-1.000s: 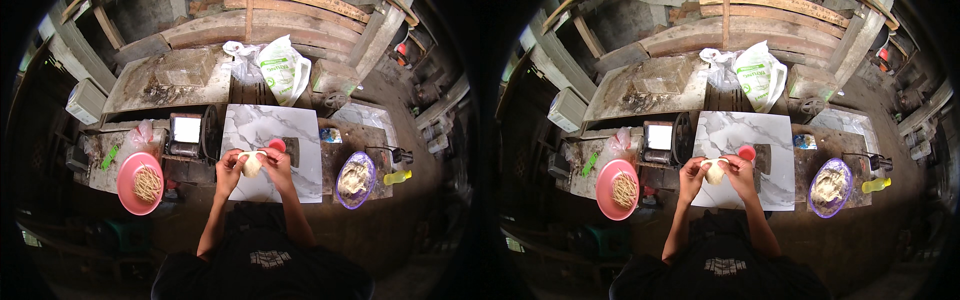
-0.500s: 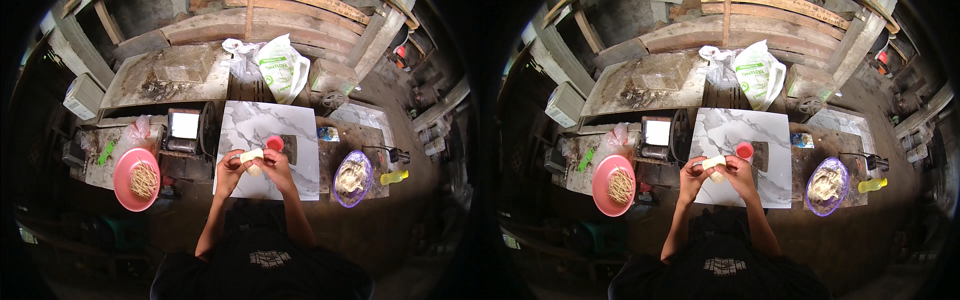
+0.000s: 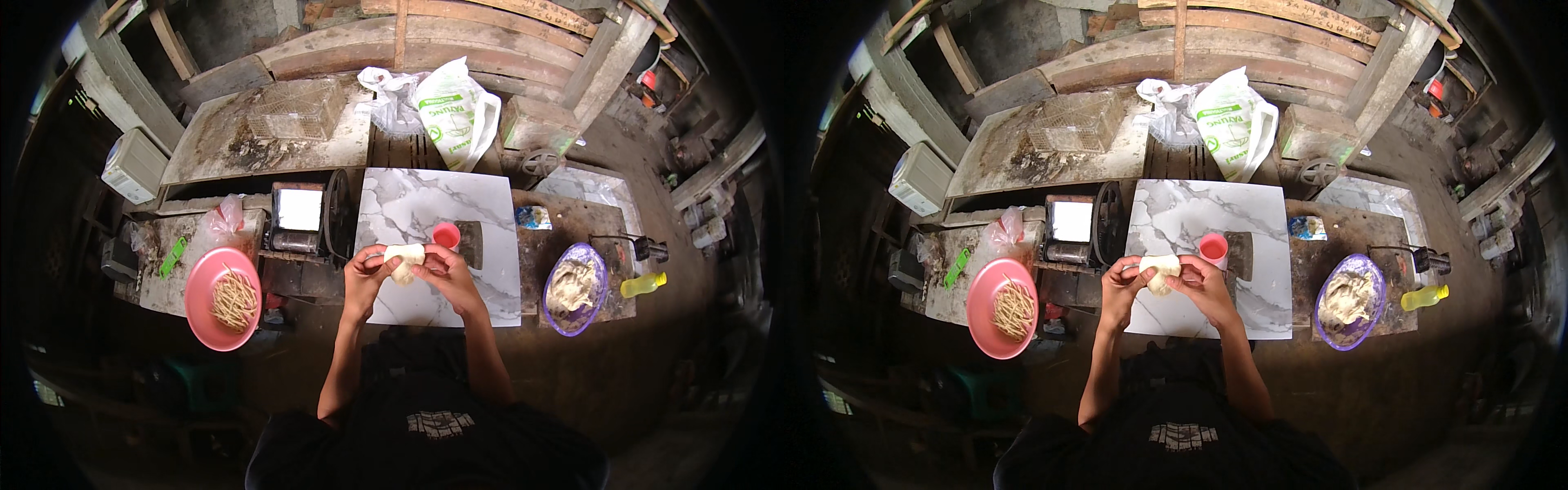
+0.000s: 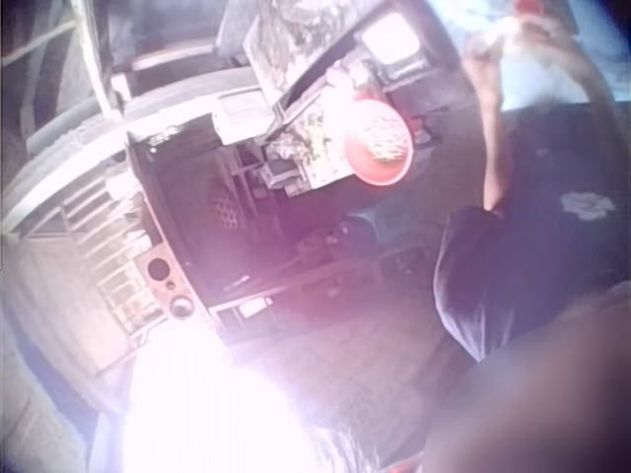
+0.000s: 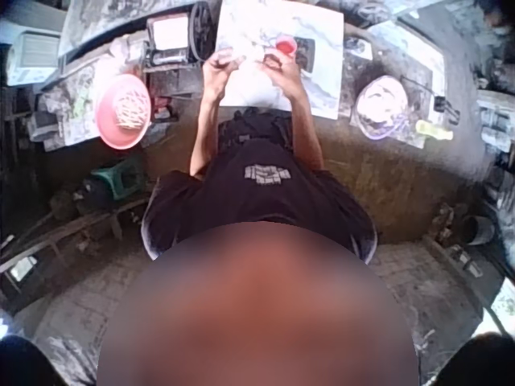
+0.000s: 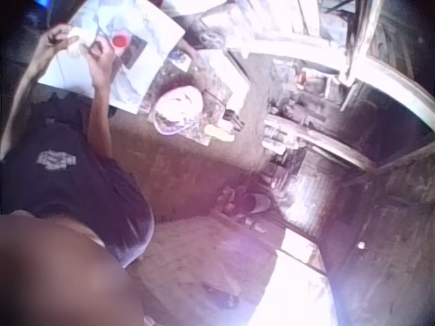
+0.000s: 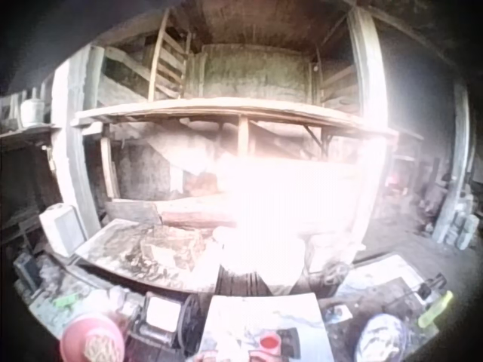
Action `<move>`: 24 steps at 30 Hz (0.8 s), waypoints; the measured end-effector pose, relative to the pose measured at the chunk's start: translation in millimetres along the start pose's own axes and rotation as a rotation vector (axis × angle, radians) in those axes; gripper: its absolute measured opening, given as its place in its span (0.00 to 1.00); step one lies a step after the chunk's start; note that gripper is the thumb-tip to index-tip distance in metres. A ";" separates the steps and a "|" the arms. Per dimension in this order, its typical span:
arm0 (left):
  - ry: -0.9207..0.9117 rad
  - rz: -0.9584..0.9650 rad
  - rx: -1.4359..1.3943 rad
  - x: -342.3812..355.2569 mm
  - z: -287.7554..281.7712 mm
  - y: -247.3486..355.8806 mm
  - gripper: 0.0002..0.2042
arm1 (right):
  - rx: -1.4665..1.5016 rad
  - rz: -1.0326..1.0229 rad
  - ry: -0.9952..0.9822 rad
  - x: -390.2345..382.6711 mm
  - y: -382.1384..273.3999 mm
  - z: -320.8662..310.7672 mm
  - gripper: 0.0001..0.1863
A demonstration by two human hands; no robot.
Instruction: The person prepares dough by hand on a tiled surface, rolling it into thin sheets and using a large knife to cut it into strips.
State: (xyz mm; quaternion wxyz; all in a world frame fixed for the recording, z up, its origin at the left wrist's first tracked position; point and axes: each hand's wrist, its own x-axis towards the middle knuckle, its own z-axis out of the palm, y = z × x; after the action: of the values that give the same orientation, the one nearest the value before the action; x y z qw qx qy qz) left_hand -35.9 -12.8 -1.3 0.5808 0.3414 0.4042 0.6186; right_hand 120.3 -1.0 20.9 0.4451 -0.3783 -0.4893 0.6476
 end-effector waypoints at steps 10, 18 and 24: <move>-0.051 -0.080 -0.065 -7.4 5.9 -11.6 0.17 | 0.015 -0.005 -0.007 4.6 6.9 -4.1 0.16; 0.017 -0.013 -0.051 -10.7 7.5 -14.1 0.14 | 0.033 -0.086 0.069 4.1 12.6 0.1 0.15; 0.069 -0.044 -0.006 -10.0 2.4 -7.8 0.12 | -0.014 -0.122 0.147 2.4 14.0 -4.6 0.14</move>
State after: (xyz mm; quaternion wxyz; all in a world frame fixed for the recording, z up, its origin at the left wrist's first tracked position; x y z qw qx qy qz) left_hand -29.3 -22.4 -6.8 0.5810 0.3092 0.4294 0.6184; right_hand 120.9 0.9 6.1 0.5156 -0.3973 -0.4820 0.5866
